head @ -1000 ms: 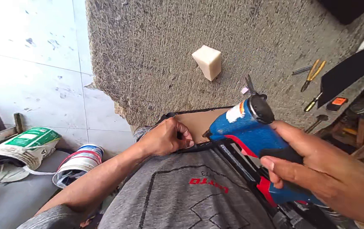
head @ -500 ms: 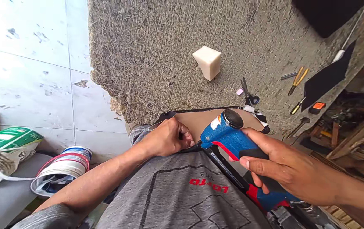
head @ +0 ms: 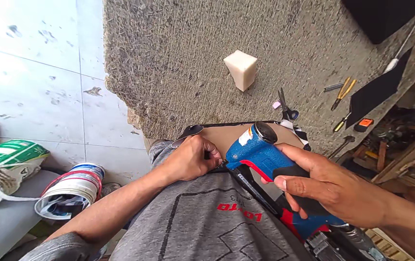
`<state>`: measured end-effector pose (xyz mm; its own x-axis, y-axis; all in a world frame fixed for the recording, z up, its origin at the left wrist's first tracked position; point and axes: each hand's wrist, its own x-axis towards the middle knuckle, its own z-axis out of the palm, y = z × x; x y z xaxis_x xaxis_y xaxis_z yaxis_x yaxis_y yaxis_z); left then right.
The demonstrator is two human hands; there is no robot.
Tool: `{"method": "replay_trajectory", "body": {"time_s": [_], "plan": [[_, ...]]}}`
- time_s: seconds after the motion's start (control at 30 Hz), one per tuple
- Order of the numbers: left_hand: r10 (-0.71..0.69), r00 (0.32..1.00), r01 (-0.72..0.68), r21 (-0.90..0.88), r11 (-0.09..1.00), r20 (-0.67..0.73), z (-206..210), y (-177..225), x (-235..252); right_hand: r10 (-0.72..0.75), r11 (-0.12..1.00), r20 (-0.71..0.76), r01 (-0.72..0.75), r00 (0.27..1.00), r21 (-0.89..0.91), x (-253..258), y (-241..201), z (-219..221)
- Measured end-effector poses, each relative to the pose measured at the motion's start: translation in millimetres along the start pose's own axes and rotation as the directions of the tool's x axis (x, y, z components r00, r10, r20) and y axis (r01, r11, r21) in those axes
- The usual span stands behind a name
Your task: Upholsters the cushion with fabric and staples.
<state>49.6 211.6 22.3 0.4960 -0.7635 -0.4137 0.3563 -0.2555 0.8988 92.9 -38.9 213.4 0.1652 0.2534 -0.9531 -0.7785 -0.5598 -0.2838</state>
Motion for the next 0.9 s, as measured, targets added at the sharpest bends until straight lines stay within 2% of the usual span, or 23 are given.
{"method": "replay_trajectory", "body": {"time_s": [0.17, 0.33, 0.4, 0.5, 0.57, 0.6, 0.67, 0.73, 0.8, 0.83, 0.9], "plan": [[0.012, 0.999, -0.012, -0.011, 1.0, -0.031, 1.0, -0.4, -1.7, -0.015, 0.999, 0.035, 0.014, 0.999, 0.038, 4.7, -1.0, -0.8], [-0.002, 0.999, 0.003, 0.004, 1.0, -0.044, 2.1, 0.5, -2.7, 0.014, 1.0, 0.076, -0.014, 0.997, 0.004, 11.9, -1.2, -4.0], [-0.015, 0.998, 0.015, -0.006, 1.0, -0.065, 1.1, 0.7, -1.5, -0.046, 0.999, 0.025, 0.047, 0.999, -0.024, 9.1, 2.5, -6.0], [0.051, 0.991, -0.051, -0.001, 0.999, -0.125, -5.2, -2.0, 4.1, -0.241, 0.965, -0.184, 0.215, 0.953, -0.154, -10.3, 18.5, -21.8], [0.197, 0.962, -0.171, 0.146, 0.974, -0.187, -6.5, 4.5, 2.8, -0.363, 0.927, -0.376, 0.289, 0.853, -0.241, -27.2, 42.6, -38.4], [0.283, 0.936, -0.218, 0.289, 0.932, -0.207, -5.1, 12.5, 0.6, -0.409, 0.911, -0.47, 0.322, 0.782, -0.258, -33.6, 58.9, -46.3], [0.405, 0.902, -0.234, 0.619, 0.749, -0.148, 2.4, 33.0, -0.3, -0.443, 0.894, -0.652, 0.354, 0.616, -0.274, -41.4, 95.1, -58.2], [0.412, 0.91, -0.201, 0.815, 0.543, -0.05, 17.3, 46.4, 8.7, -0.406, 0.899, -0.789, 0.356, 0.461, -0.254, -45.4, 135.0, -72.5], [0.382, 0.924, -0.17, 0.897, 0.408, 0.002, 30.3, 50.4, 23.5, -0.35, 0.914, -0.873, 0.326, 0.338, -0.241, -38.5, 176.3, -95.1], [0.358, 0.934, -0.147, 0.927, 0.347, 0.014, 36.5, 53.1, 29.5, -0.316, 0.933, -0.905, 0.267, 0.286, -0.241, -32.1, 198.1, -108.5], [0.28, 0.96, -0.085, 0.967, 0.239, 0.015, 47.3, 62.4, 42.7, -0.255, 0.967, -0.947, 0.028, 0.194, -0.255, -14.6, 238.2, -140.1]]}}
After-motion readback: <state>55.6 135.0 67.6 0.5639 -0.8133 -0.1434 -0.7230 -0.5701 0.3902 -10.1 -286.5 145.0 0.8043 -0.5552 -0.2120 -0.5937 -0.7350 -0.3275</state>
